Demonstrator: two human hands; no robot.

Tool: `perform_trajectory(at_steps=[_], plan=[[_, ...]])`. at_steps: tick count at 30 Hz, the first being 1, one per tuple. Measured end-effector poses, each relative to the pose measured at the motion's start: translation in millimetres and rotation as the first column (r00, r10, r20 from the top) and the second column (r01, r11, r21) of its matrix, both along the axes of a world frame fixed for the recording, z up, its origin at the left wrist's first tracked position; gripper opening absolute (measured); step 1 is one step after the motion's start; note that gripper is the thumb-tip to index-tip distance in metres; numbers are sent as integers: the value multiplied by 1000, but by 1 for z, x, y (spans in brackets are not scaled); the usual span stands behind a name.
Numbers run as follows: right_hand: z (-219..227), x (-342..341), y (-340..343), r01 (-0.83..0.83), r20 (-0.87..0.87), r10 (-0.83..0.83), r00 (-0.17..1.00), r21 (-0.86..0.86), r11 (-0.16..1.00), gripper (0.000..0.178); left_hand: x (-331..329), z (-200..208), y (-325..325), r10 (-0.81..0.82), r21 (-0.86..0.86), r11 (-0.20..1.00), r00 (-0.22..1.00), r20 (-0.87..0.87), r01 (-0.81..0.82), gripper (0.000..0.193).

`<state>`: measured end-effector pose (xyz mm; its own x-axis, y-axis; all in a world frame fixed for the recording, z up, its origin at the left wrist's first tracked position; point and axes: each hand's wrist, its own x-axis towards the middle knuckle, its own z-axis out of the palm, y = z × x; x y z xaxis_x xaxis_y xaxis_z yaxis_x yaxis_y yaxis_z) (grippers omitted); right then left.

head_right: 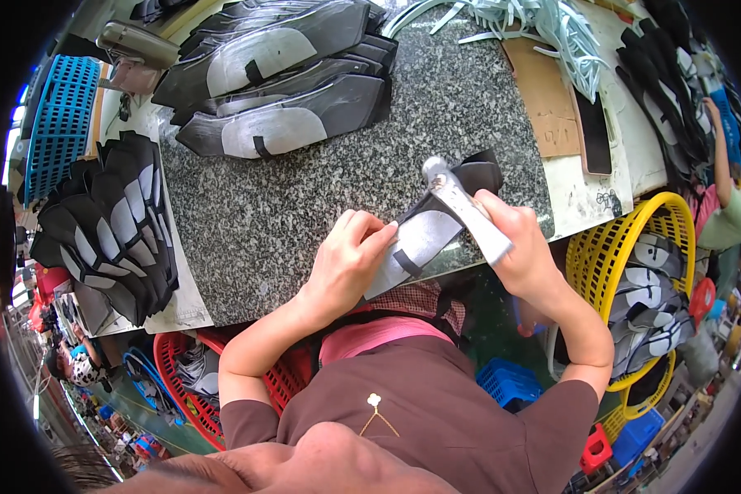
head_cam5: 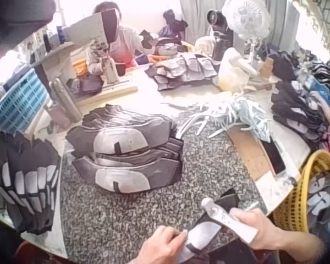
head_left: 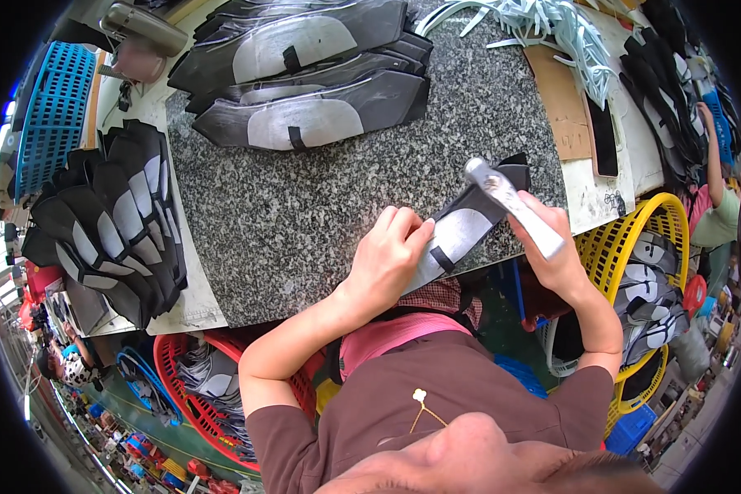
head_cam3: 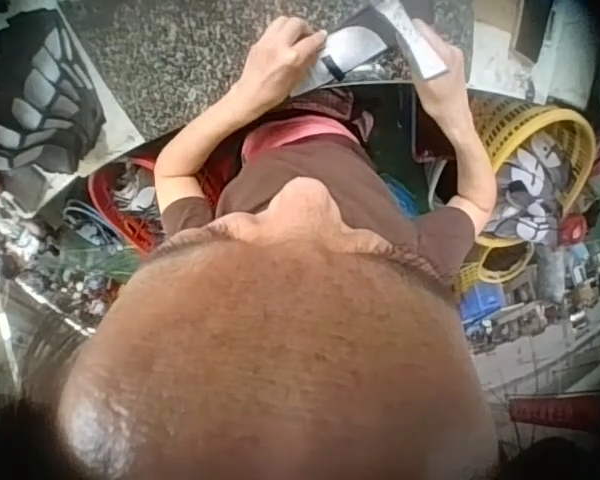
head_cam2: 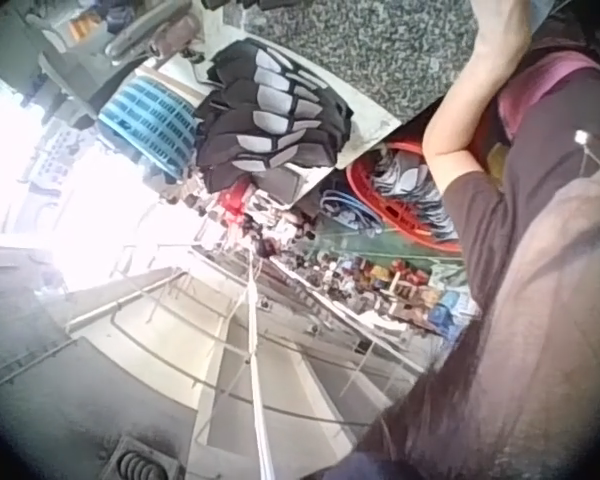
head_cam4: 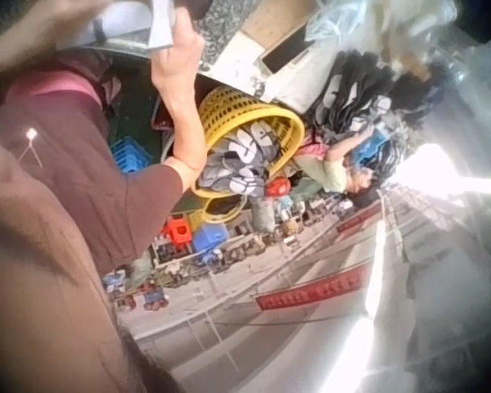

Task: Hammering and assembling shoe upper components at a manufacturing workstation.

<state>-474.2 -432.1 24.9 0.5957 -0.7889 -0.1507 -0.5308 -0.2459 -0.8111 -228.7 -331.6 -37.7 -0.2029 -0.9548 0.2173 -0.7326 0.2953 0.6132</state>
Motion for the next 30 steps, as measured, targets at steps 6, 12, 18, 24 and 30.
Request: perform_trajectory(at_steps=[6,12,18,24,30], plan=[[-18,1,13,-134,-35,135,990,28,991,5,-4,2,-2,-96,-53,993,983,155,105,40],[1,14,19,-121,71,113,991,111,986,9,-4,-3,7,-32,-82,996,989,147,44,35],[-6,25,17,-143,-131,163,978,152,978,16,21,4,9,167,332,940,953,-254,-76,17],[-9,24,23,-124,39,127,991,-78,989,12,13,3,26,32,21,999,999,2,-32,18],[-9,34,19,-217,-123,246,961,213,953,17,32,-1,34,101,147,986,985,-137,-81,18]])
